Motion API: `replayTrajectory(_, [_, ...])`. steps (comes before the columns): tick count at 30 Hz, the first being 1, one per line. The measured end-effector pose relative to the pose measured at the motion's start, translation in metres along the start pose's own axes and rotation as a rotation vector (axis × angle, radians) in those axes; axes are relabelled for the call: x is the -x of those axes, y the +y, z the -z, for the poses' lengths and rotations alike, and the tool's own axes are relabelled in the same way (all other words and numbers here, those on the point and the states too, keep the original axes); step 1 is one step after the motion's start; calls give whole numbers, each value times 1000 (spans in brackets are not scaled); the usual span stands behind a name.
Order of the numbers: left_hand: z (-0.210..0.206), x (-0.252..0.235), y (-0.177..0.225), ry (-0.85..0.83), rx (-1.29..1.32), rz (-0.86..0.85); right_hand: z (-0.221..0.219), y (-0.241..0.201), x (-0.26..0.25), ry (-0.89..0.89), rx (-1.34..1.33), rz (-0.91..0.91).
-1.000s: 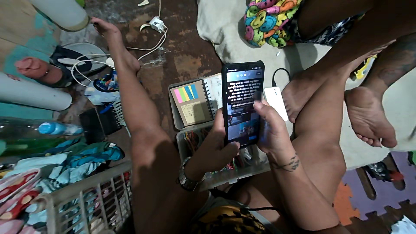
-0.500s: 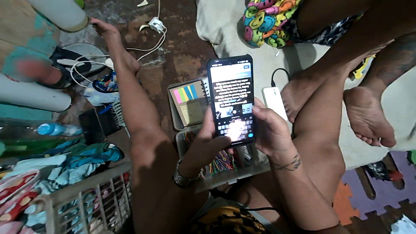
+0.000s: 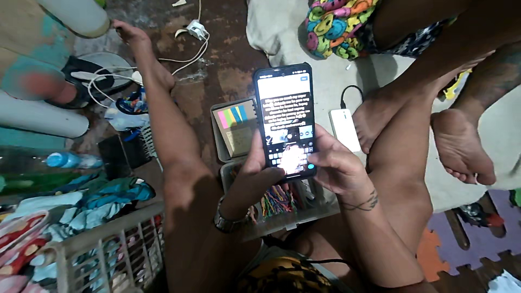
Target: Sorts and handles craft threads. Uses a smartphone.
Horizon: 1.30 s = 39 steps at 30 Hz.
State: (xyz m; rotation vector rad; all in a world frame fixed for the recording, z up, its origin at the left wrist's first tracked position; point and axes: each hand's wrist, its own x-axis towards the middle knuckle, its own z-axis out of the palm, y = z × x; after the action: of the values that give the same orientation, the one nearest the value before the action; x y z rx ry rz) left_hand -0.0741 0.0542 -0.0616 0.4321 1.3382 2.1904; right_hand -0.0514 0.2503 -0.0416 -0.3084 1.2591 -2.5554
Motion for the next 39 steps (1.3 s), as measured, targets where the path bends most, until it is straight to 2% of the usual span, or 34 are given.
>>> replayTrajectory(4, [-4,2,7,1,5,-38,-1,1,1,-13,118,-4])
replayTrajectory(7, [-8,4,13,12,13,-46,-2,1,0,-30,109,1])
replayTrajectory(12, [3,2,3,-71,-79,-15,-6,-1,-4,118,49,9])
replayTrajectory(16, [-15,6,21,-47,-244,25,-9,-3,-4,258,34,-1])
replayTrajectory(20, [-15,5,18,-79,-307,-1,-12,-2,-6,324,56,-9])
replayTrajectory(27, [-6,3,9,-58,-113,-5,-2,-2,-2,134,-44,9])
replayTrajectory(30, [6,-1,-6,-67,-7,-9,-1,-3,-1,42,42,-48])
replayTrajectory(33, [3,2,3,-43,-22,-14,2,-9,2,-22,185,-125])
replayTrajectory(35, [-9,8,20,36,-58,13,5,-10,3,-78,221,-133])
replayTrajectory(37, [-15,9,20,152,-57,1,7,-9,3,-116,189,-117])
replayTrajectory(38, [-4,7,6,70,-9,-96,7,-7,3,-131,159,-111])
replayTrajectory(39, [16,-1,-15,-144,38,-254,7,-7,2,-136,125,-112])
